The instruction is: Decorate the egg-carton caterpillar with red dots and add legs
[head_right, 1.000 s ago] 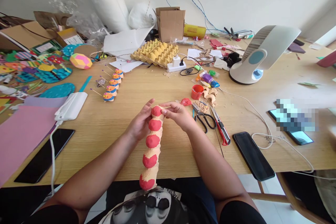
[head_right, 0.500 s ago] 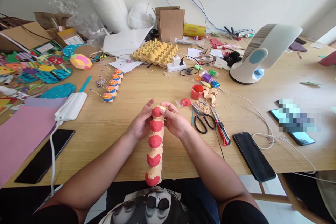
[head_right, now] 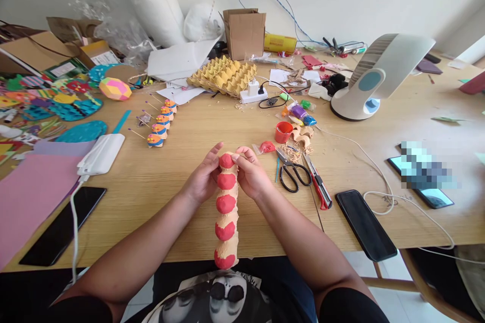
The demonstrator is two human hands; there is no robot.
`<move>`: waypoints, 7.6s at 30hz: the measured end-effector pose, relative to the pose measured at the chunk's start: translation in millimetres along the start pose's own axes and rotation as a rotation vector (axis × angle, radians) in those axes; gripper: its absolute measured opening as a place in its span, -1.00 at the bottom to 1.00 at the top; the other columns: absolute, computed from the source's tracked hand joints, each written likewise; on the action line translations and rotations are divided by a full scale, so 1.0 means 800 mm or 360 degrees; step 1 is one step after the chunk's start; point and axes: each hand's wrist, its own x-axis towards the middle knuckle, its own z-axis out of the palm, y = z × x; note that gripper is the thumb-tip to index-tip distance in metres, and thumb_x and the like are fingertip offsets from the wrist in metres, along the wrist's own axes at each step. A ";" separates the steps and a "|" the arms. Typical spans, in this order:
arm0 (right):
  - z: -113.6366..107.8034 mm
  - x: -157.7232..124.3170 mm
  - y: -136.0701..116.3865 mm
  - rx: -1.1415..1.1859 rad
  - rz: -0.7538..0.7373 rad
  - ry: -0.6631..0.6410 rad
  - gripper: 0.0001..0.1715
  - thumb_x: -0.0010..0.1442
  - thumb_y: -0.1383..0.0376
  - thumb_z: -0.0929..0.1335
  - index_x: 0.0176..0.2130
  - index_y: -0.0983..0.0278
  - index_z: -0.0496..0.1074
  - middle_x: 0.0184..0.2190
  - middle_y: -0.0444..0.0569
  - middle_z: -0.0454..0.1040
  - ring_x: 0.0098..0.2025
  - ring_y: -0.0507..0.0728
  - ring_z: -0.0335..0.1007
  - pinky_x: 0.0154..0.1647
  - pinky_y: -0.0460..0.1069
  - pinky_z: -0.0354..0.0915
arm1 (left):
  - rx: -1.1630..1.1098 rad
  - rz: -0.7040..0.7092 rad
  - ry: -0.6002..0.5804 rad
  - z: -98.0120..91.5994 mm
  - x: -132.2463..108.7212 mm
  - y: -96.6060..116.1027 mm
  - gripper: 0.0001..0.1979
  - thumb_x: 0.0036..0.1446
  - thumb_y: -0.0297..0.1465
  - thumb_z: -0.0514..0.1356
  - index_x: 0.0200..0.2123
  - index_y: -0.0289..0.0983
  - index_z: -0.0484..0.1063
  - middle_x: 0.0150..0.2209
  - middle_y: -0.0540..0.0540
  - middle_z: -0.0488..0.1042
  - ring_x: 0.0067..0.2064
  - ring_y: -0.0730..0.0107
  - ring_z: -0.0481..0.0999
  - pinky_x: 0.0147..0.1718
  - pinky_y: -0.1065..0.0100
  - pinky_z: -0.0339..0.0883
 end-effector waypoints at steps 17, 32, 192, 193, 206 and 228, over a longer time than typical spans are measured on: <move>-0.007 -0.001 -0.009 0.0077 0.0179 -0.0129 -0.68 0.05 0.22 0.52 -0.22 0.12 0.37 -0.43 -0.25 0.43 -0.43 0.03 0.35 -0.37 -0.08 0.29 | -0.0018 0.0020 0.0044 0.003 -0.001 0.006 -0.40 0.13 -0.41 0.39 0.21 -0.11 0.31 -0.28 0.05 0.59 -0.33 0.50 0.59 -0.28 0.47 0.44; -0.005 -0.004 -0.010 0.0166 0.0197 -0.0205 -0.59 0.02 0.31 0.56 -0.19 0.11 0.37 -0.32 -0.23 0.55 -0.34 0.04 0.47 -0.28 -0.06 0.41 | 0.0028 0.0004 -0.0008 -0.001 -0.001 0.002 -0.40 0.15 -0.41 0.37 0.23 -0.08 0.31 -0.24 0.01 0.58 -0.29 0.46 0.57 -0.22 0.44 0.43; -0.009 0.007 0.005 -0.0089 -0.0095 -0.0064 -0.54 0.00 0.23 0.61 -0.27 0.17 0.33 -0.41 -0.25 0.52 -0.47 -0.05 0.37 -0.43 -0.15 0.30 | 0.0305 0.0191 0.0025 -0.003 0.001 0.005 -0.29 -0.02 -0.40 0.49 0.16 -0.15 0.26 -0.19 -0.03 0.65 -0.24 0.43 0.64 -0.23 0.41 0.43; -0.009 0.007 0.006 -0.0106 -0.0098 -0.0059 -0.54 0.00 0.22 0.62 -0.27 0.17 0.33 -0.42 -0.26 0.50 -0.48 -0.05 0.36 -0.44 -0.15 0.29 | 0.0338 0.0211 0.0057 -0.002 0.001 0.005 -0.27 -0.03 -0.41 0.50 0.16 -0.15 0.25 -0.19 -0.03 0.66 -0.23 0.42 0.64 -0.22 0.41 0.43; -0.005 0.004 0.002 -0.0130 -0.0126 -0.0097 -0.57 0.00 0.22 0.61 -0.25 0.17 0.37 -0.44 -0.26 0.47 -0.46 -0.04 0.35 -0.41 -0.14 0.28 | 0.0357 0.0302 0.0050 0.002 -0.003 0.008 -0.28 -0.01 -0.38 0.49 0.17 -0.13 0.23 -0.18 -0.05 0.67 -0.17 0.35 0.66 -0.17 0.37 0.42; 0.001 -0.003 0.001 -0.0017 -0.0052 -0.0099 -0.55 0.05 0.25 0.56 -0.16 0.10 0.33 -0.38 -0.24 0.53 -0.39 0.02 0.42 -0.36 -0.11 0.33 | 0.0288 0.0238 -0.0008 0.004 -0.007 0.009 -0.30 0.00 -0.38 0.48 0.16 -0.14 0.25 -0.29 0.03 0.63 -0.30 0.44 0.62 -0.26 0.44 0.39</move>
